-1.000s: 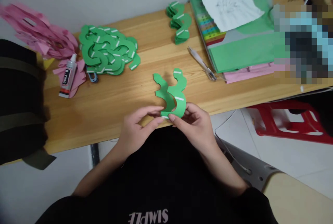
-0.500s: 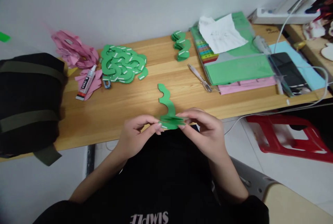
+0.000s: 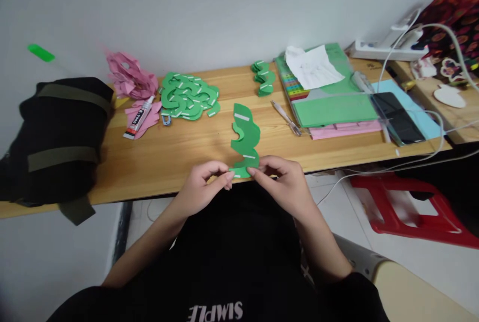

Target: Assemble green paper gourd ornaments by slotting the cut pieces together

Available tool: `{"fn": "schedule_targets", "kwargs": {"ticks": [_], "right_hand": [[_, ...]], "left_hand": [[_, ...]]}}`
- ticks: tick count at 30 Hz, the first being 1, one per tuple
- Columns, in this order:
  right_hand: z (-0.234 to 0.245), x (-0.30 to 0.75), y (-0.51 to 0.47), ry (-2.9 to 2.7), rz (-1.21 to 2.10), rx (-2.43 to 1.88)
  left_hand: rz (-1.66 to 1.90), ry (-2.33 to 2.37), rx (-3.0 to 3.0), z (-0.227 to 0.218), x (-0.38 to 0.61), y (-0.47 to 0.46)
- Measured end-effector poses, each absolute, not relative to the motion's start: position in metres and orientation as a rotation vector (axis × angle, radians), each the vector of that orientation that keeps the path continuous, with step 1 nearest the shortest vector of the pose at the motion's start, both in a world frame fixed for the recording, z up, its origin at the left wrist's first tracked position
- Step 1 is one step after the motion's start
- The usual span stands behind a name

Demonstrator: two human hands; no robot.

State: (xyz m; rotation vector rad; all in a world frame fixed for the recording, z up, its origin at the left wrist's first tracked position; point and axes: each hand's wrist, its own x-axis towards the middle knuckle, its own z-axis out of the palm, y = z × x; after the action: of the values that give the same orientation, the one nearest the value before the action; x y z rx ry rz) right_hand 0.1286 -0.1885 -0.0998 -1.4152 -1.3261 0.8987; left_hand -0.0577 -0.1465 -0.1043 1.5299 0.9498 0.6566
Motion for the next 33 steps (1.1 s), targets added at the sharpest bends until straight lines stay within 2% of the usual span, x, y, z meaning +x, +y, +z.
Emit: {"fn": "schedule_targets", "kwargs": {"ticks": [7,14,18,23,30,33], "right_hand": [[-0.092,0.123,-0.188,-1.296,1.05,-1.309],[-0.061,0.114,-0.195,-1.48,0.643,-1.254],[-0.057,0.113,-0.187,-1.419,0.904,-1.212],[-0.065,0.112,-0.168,-1.222,1.209,-1.202],[-0.092,0.114,-0.163,-1.112,1.293,-1.349],[-0.1,0.118,-0.171,-1.162,1.204,-1.358]], "left_hand": [[0.662,0.808,1.705,-0.098,-0.064,-0.144],[1.018,0.674,2.162,-0.08,-0.071,-0.146],[1.144,0.644,2.287,-0.072,-0.072,-0.143],[0.984,0.796,2.078,-0.076,-0.068,-0.135],[0.869,0.939,1.924,-0.113,-0.059,-0.133],[0.874,0.946,1.961,-0.118,-0.058,-0.138]]}}
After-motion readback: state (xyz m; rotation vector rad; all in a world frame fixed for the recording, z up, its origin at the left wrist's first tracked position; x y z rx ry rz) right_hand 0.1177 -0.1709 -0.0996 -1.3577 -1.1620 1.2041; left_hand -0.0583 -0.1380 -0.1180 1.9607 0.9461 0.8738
